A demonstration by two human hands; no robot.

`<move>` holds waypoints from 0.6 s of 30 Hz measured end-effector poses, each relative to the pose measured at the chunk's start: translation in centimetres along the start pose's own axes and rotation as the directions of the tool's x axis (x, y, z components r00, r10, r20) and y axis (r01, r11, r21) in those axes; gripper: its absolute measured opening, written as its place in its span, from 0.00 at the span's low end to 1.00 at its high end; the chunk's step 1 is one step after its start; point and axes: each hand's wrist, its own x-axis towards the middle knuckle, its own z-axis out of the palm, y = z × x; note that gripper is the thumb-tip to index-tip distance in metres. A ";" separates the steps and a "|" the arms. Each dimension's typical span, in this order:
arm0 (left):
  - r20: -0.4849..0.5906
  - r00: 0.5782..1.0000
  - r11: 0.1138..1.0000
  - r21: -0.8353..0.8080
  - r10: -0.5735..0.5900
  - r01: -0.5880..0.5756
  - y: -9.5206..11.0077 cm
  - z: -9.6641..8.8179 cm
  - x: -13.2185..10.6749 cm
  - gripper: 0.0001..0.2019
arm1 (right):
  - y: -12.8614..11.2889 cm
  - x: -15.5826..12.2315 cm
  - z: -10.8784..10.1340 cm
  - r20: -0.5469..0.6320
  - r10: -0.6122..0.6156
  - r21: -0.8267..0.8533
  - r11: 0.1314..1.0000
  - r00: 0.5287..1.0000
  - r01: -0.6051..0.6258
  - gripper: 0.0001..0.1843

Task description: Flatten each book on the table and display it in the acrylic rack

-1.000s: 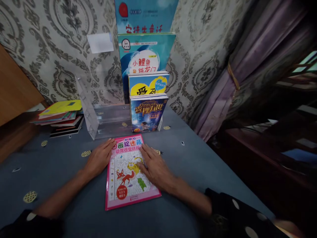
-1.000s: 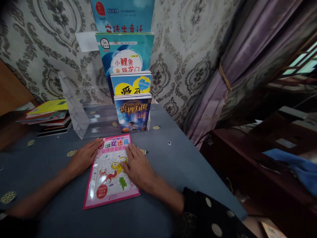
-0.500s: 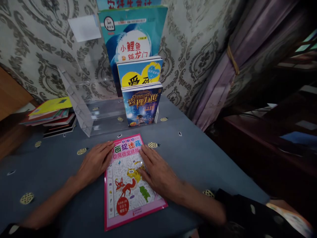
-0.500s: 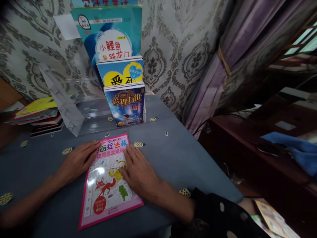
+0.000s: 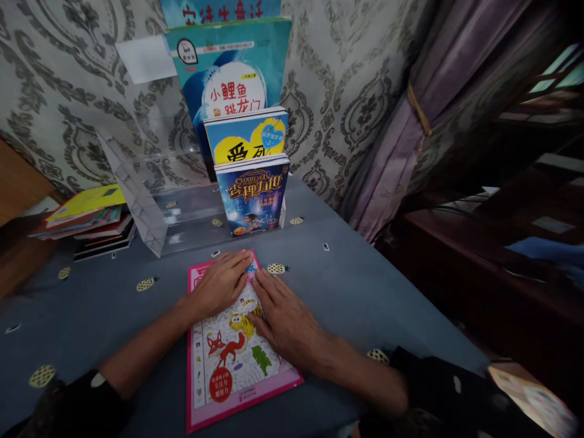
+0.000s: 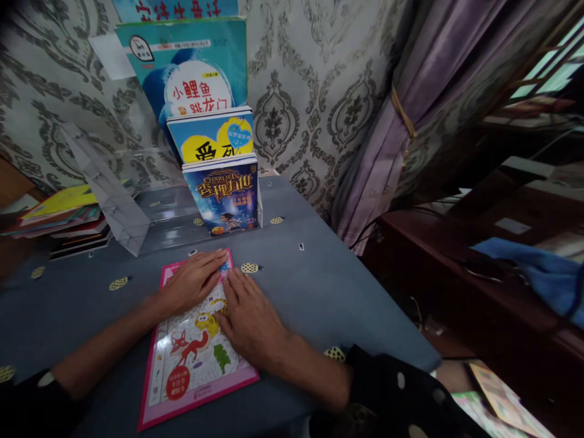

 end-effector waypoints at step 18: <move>0.106 0.991 0.996 0.043 -0.086 0.082 0.0 -0.6 -0.1 0.20 | -0.5 0.3 -0.6 0.043 0.033 -0.033 0.999 0.999 -0.032 0.31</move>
